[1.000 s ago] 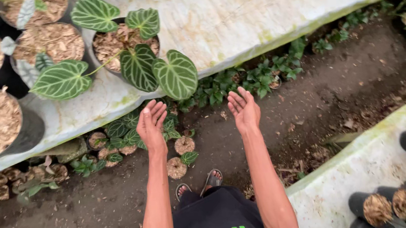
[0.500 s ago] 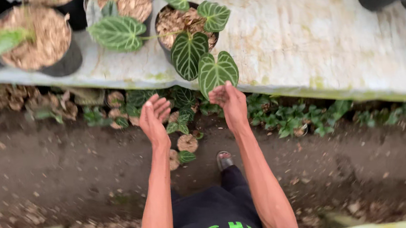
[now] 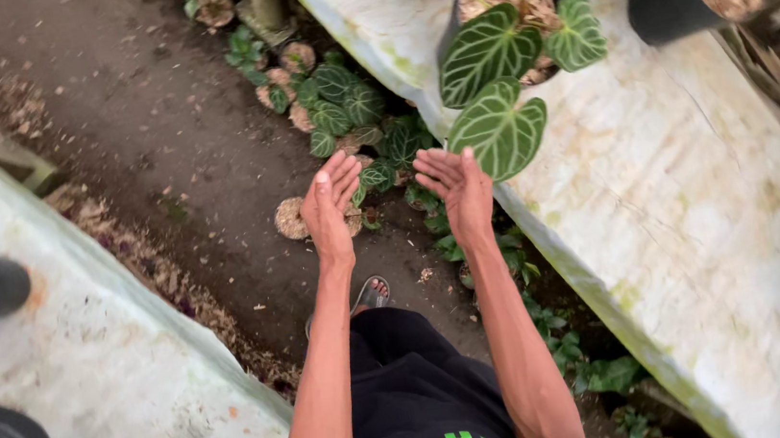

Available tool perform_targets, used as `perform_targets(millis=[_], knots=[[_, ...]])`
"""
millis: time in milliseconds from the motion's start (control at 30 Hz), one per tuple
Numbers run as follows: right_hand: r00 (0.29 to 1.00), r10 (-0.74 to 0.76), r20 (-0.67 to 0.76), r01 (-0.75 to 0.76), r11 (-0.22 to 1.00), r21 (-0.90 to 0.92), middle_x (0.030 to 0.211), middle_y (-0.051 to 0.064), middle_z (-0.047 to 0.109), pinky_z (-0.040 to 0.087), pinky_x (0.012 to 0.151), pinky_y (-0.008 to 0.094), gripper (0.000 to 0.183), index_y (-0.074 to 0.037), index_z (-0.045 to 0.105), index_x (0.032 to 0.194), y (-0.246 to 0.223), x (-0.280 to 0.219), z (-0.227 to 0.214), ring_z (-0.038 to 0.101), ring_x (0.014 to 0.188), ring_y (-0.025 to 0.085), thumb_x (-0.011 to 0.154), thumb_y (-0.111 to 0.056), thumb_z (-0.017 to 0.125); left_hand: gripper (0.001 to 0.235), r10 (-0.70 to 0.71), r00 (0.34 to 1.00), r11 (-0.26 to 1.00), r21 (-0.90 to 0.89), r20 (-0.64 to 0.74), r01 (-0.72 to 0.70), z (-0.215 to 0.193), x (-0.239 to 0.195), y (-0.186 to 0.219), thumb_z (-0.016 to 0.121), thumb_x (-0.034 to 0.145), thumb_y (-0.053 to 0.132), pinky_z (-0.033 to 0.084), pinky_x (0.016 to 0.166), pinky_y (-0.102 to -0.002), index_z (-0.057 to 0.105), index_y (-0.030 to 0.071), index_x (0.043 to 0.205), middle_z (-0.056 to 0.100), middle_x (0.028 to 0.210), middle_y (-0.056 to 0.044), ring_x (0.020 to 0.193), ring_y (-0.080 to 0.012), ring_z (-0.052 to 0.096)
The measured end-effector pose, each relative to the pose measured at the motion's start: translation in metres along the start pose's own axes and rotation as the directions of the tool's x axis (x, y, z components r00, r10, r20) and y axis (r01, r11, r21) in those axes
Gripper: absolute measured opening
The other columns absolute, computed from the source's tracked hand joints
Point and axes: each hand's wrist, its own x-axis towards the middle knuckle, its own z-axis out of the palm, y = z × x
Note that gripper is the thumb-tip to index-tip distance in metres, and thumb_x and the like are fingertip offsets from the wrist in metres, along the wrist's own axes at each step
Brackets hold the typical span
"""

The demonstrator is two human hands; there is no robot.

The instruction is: The person moves potted plants between a greenhouse bench and the ground, arranging them in different rows.

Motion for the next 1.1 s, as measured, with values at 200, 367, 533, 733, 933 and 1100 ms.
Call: perform_targets(millis=[200,367,533,733,933,1100], knots=[[0.967,0.254,0.018,-0.252,0.965,-0.072,0.128,0.024,0.07,0.061,0.098,0.042,0.046,0.008,0.059,0.135,0.07,-0.03,0.014,0.072,0.116,0.033,0.107,-0.025,0.047,0.056,-0.023,0.987,1.0,0.004,-0.159,0.024,-0.033,-0.045,-0.04,0.039,0.11,0.039,0.054,0.109,-0.042,0.059,-0.006,0.137,0.069,0.129,-0.022,0.123,-0.0305,0.068],[0.923,0.384,0.0,-0.381,0.915,-0.13,0.125,0.022,0.071,0.062,0.092,0.037,0.042,0.005,0.055,0.142,0.139,-0.081,-0.013,0.072,0.111,0.029,0.103,-0.011,0.053,0.053,-0.107,0.969,0.994,0.011,-0.224,0.112,-0.049,-0.094,-0.107,0.046,0.108,0.037,0.055,0.104,-0.039,0.061,-0.004,0.137,0.072,0.123,-0.02,0.117,-0.0273,0.07],[0.9,0.434,-0.051,-0.437,0.889,-0.137,0.126,0.021,0.071,0.061,0.09,0.036,0.046,0.001,0.053,0.145,0.188,-0.102,-0.075,0.073,0.109,0.028,0.101,-0.01,0.054,0.044,-0.164,0.961,0.985,0.01,-0.224,0.17,-0.051,-0.131,-0.191,0.052,0.105,0.03,0.054,0.101,-0.038,0.064,0.0,0.135,0.074,0.12,-0.017,0.114,-0.0251,0.071],[0.938,0.339,-0.074,-0.347,0.925,-0.155,0.127,0.022,0.07,0.061,0.089,0.037,0.047,0.004,0.051,0.146,0.272,-0.038,-0.16,0.073,0.109,0.029,0.1,-0.006,0.057,0.038,-0.119,0.959,0.992,-0.072,-0.255,0.104,-0.036,-0.098,-0.321,0.061,0.102,0.021,0.056,0.095,-0.036,0.064,0.003,0.135,0.075,0.117,-0.014,0.11,-0.022,0.072],[0.961,0.238,-0.141,-0.26,0.95,-0.174,0.131,0.019,0.068,0.061,0.087,0.034,0.048,0.0,0.049,0.149,0.408,0.047,-0.265,0.072,0.11,0.026,0.102,-0.008,0.053,0.037,-0.131,0.968,0.991,0.002,-0.215,0.135,-0.032,-0.064,-0.483,0.059,0.101,0.015,0.056,0.087,-0.029,0.063,0.003,0.136,0.075,0.112,-0.01,0.106,-0.0174,0.073],[0.934,0.216,-0.283,-0.222,0.975,0.011,0.121,0.02,0.072,0.061,0.079,0.031,0.041,0.0,0.052,0.143,0.57,0.116,-0.334,0.075,0.099,0.025,0.103,-0.006,0.051,0.033,-0.093,0.971,0.983,0.133,-0.221,0.125,-0.059,-0.025,-0.631,0.066,0.095,0.011,0.057,0.082,-0.03,0.069,0.003,0.127,0.077,0.102,-0.009,0.096,-0.0168,0.075]])
